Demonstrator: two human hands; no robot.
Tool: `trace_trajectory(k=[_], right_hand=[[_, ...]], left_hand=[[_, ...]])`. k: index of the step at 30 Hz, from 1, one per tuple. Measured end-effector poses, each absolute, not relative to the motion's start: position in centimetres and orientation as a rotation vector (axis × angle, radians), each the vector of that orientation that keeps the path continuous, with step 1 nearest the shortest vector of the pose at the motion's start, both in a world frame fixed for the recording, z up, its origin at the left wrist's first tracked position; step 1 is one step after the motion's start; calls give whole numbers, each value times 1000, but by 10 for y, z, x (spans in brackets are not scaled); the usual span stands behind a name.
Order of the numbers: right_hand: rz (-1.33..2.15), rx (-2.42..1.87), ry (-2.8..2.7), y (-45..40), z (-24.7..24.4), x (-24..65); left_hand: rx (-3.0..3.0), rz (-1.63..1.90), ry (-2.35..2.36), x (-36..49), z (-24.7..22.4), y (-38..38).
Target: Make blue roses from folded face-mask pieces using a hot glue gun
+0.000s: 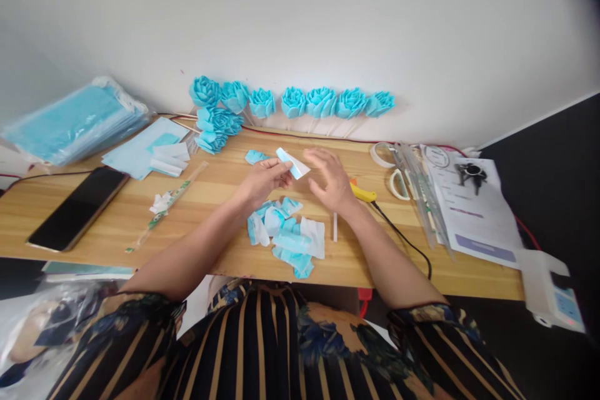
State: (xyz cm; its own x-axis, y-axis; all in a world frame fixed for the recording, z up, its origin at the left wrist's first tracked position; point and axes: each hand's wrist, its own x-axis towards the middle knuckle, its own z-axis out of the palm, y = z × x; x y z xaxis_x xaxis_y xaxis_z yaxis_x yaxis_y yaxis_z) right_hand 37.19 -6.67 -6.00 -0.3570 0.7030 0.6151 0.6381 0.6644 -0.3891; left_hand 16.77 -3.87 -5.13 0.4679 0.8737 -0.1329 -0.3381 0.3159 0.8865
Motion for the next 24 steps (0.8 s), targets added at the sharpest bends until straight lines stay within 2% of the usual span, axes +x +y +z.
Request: trace_trajectory(k=[5,15,24], right_hand=[[74,-975,-2097,-66,-63,368],[319,-1060,-1869,-70,-61,365],[899,-1163,-1454,-70,-64,360]], left_hand=[[930,838,673,172,-54,-41],[1207,943,812,173,-53,-43],[1267,931,808,172,-54,-44]])
